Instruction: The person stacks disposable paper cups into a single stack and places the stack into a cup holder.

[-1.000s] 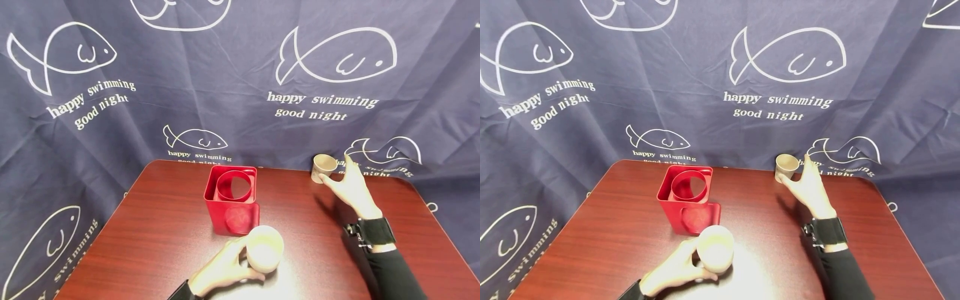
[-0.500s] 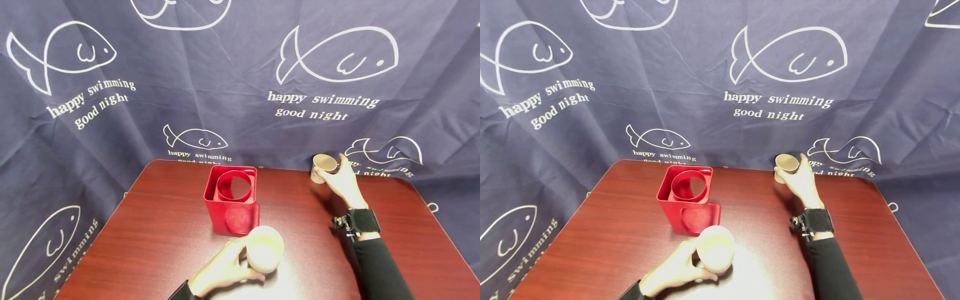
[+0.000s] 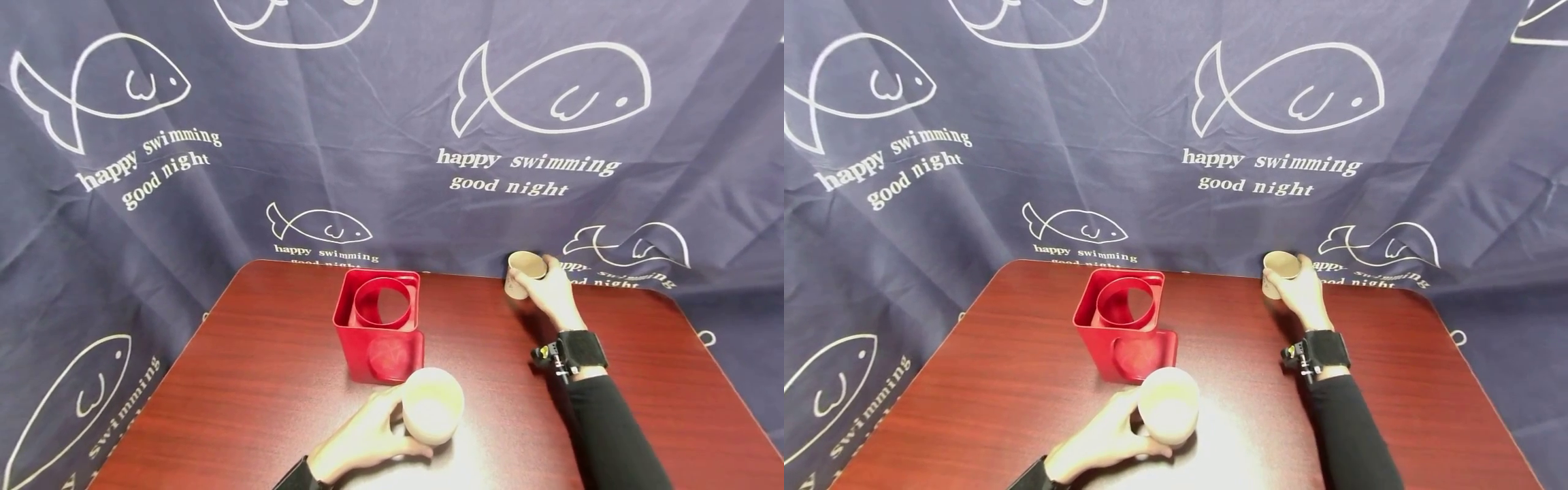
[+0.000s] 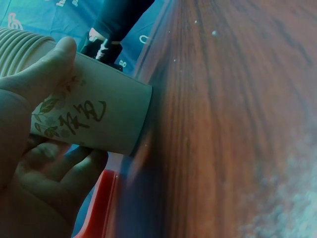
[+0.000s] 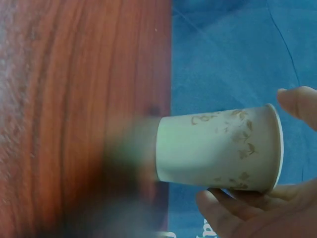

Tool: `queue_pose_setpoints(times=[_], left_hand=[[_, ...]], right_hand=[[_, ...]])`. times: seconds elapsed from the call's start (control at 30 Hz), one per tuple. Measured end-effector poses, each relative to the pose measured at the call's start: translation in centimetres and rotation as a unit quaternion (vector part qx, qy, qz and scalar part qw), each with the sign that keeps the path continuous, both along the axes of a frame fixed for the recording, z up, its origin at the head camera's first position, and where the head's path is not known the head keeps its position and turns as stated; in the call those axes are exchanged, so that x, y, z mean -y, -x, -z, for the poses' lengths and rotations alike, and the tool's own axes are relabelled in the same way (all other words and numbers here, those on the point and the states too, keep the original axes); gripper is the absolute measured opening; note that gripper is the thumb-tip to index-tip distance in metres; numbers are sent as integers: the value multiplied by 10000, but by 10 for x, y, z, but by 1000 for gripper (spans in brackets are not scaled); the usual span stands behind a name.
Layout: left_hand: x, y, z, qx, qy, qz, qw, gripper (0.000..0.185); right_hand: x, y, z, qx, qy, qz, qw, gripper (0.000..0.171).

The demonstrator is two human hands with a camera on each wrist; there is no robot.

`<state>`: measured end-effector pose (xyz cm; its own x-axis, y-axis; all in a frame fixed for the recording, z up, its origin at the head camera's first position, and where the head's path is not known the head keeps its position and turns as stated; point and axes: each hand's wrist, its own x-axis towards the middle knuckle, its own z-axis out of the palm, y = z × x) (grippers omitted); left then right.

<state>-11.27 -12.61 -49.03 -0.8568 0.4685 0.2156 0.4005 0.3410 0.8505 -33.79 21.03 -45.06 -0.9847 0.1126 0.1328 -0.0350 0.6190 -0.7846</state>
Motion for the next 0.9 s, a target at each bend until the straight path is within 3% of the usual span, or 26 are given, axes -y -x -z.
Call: queue_pose_setpoints(times=[0.37,0.9], left_hand=[[1,-2,-2,300,-189,-32,9994,77],[1,-1,0,174,-233,14,9996,81]], right_hand=[[11,-4,6,-292,-278,-372,9985,84],[44,-41,5,-624,-601,-1316,9875,70]])
